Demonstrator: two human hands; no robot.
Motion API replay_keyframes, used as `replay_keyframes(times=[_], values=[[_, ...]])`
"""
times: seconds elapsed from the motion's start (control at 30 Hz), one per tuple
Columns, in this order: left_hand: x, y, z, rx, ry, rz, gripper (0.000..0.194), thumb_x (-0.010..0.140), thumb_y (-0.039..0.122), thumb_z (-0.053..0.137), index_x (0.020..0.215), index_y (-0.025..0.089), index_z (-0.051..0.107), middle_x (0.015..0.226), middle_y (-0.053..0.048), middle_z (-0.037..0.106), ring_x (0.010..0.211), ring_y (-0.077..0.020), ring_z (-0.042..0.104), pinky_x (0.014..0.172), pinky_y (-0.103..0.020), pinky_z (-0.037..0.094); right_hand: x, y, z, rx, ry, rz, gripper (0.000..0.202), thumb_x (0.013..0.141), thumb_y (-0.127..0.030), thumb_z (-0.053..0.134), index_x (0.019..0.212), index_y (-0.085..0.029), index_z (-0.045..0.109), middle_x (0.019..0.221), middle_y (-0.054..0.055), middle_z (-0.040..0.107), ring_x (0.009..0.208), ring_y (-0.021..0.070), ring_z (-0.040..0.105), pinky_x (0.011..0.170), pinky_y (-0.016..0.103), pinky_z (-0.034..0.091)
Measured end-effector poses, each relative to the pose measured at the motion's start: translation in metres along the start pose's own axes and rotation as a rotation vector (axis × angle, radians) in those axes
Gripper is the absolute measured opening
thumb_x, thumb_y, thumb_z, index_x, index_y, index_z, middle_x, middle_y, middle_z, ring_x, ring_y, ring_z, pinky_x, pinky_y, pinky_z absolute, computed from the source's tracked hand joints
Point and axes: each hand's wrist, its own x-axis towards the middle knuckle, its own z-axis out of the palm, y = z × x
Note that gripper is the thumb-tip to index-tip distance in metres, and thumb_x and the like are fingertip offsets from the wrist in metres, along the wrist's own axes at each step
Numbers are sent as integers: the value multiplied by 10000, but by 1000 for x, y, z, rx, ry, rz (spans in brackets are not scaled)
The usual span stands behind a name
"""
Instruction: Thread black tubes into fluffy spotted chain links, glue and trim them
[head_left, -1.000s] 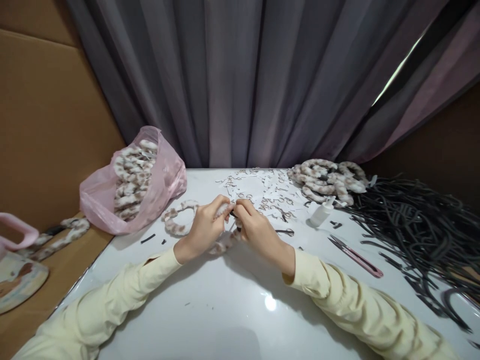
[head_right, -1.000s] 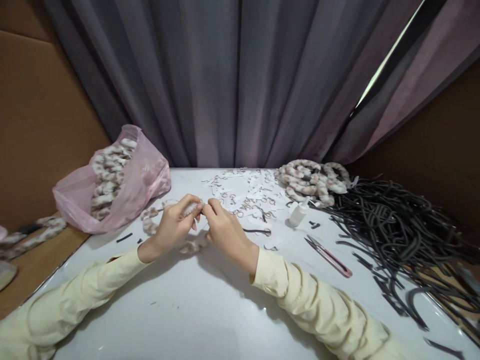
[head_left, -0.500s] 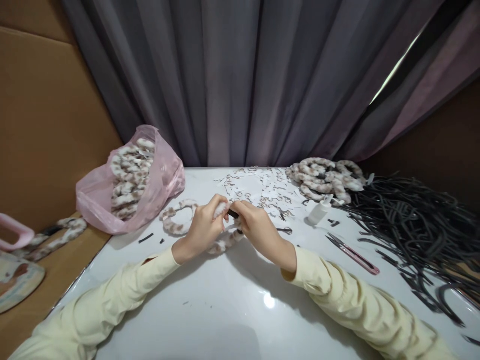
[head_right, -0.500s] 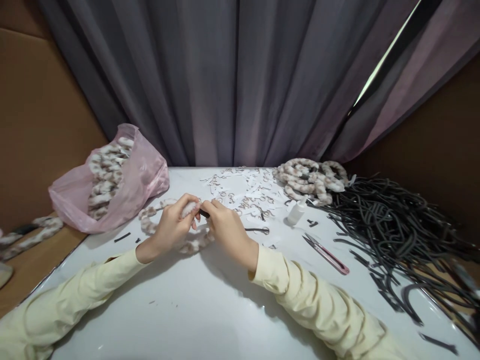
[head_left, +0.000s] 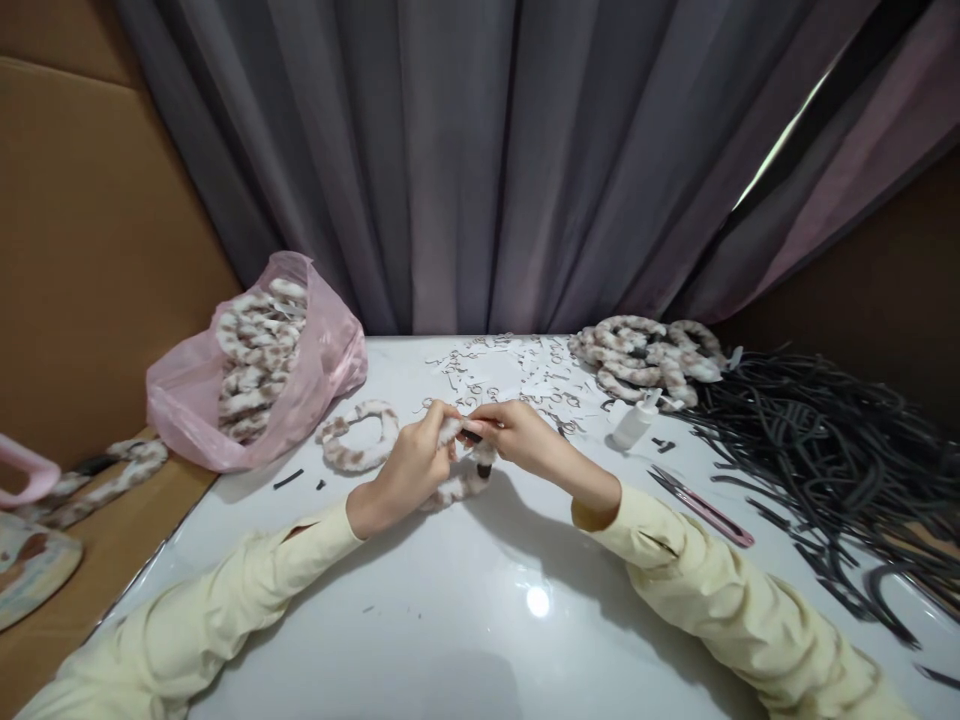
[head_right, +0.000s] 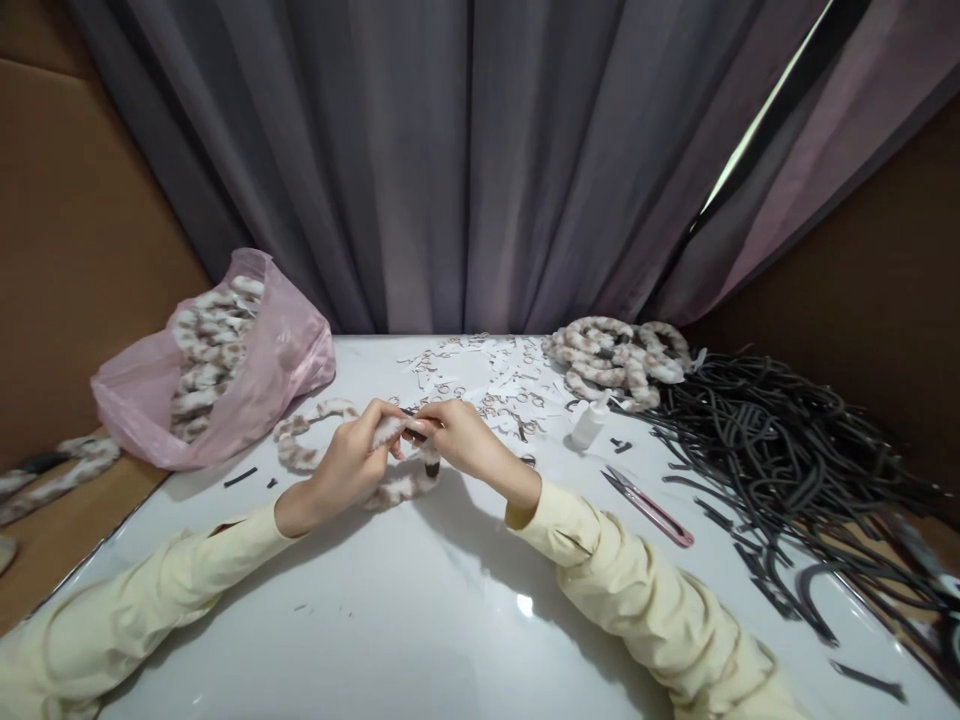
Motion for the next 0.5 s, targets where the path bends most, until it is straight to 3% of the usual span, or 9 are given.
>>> replay_keyframes(times=[0.1, 0.23, 0.37, 0.5], values=[[-2, 5, -1, -14, -17, 18, 321, 679, -10, 469, 899, 213, 538, 698, 9, 605, 663, -166, 576, 628, -235, 378, -3, 0, 0, -27, 48, -33, 203, 851, -139, 499, 697, -149, 631, 542, -18, 536, 499, 98, 446, 534, 208, 323], [-3, 21, -11, -107, -101, -27, 115, 792, 220, 553, 904, 196, 542, 815, -20, 616, 740, -161, 572, 647, -234, 382, -24, 1, 4, -270, 264, -236, 178, 846, -71, 449, 832, -139, 614, 736, 50, 608, 644, 139, 547, 588, 228, 399], [-4, 38, -19, -281, -388, -205, 247, 853, 394, 494, 979, 183, 523, 816, -15, 616, 695, -126, 539, 613, -224, 376, -54, 6, 10, -585, 366, -500, 323, 848, 5, 296, 998, -96, 563, 949, 137, 606, 710, 163, 587, 553, 249, 450], [-10, 43, -17, -262, -633, -277, 310, 861, 428, 470, 940, 150, 581, 788, -20, 629, 594, -92, 477, 551, -215, 348, -74, 13, 13, -707, 437, -707, 295, 871, -21, 345, 1132, -39, 481, 993, 189, 608, 822, 211, 612, 560, 273, 490]])
